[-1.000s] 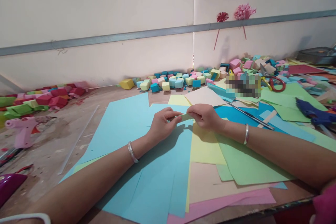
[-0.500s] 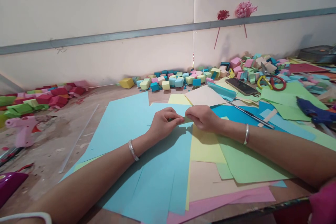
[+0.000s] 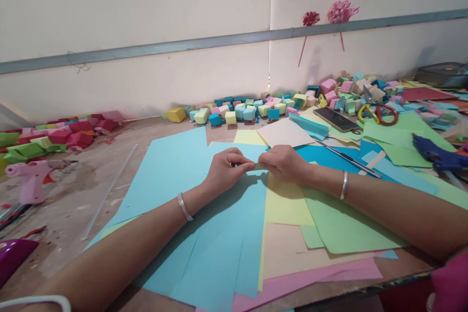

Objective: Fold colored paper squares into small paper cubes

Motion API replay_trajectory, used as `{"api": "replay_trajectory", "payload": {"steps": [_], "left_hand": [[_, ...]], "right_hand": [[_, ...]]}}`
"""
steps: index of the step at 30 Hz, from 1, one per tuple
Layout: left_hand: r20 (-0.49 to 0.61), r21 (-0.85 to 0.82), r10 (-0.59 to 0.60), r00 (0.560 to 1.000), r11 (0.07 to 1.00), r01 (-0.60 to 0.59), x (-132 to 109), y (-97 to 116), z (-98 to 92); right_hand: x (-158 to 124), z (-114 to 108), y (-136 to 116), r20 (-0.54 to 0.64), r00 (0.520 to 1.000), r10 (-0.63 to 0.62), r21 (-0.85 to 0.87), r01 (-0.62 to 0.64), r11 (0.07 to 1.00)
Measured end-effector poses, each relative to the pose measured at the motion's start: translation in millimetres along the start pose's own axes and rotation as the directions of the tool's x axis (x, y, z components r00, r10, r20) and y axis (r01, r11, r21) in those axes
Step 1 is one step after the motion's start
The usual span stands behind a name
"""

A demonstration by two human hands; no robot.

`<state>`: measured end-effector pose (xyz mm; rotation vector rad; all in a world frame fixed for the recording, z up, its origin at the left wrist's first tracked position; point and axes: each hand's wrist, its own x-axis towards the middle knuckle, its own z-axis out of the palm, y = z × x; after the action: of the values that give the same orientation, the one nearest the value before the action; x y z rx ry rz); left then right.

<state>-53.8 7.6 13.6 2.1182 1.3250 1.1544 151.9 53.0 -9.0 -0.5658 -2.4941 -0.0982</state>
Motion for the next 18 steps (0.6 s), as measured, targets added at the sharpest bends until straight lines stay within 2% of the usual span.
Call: {"api": "replay_trajectory", "payload": {"steps": [4,10,14,18], "left_hand": [[0.004,-0.155,-0.183,0.983,0.971,0.181,3,-1,0.5],[0.008,-0.328,-0.338,0.941,0.888,0.321,5,-1,0.5],[0.015,-0.440,-0.458,0.889,0.796,0.417,5,-4,3.0],[-0.091,-0.534,-0.546,0.833,0.733,0.422,11,-14,-0.2]], "right_hand": [[0,-2,3,-0.014,0.999,0.039,0.103,-0.037,0.994],[2,-4,5,-0.025,0.993,0.115,0.238,-0.105,0.966],[5,-5,1,-0.031,0.985,0.170,0.339,-0.149,0.929],[6,-7,1,-0.065,0.964,0.259,0.420,-0.209,0.883]]}}
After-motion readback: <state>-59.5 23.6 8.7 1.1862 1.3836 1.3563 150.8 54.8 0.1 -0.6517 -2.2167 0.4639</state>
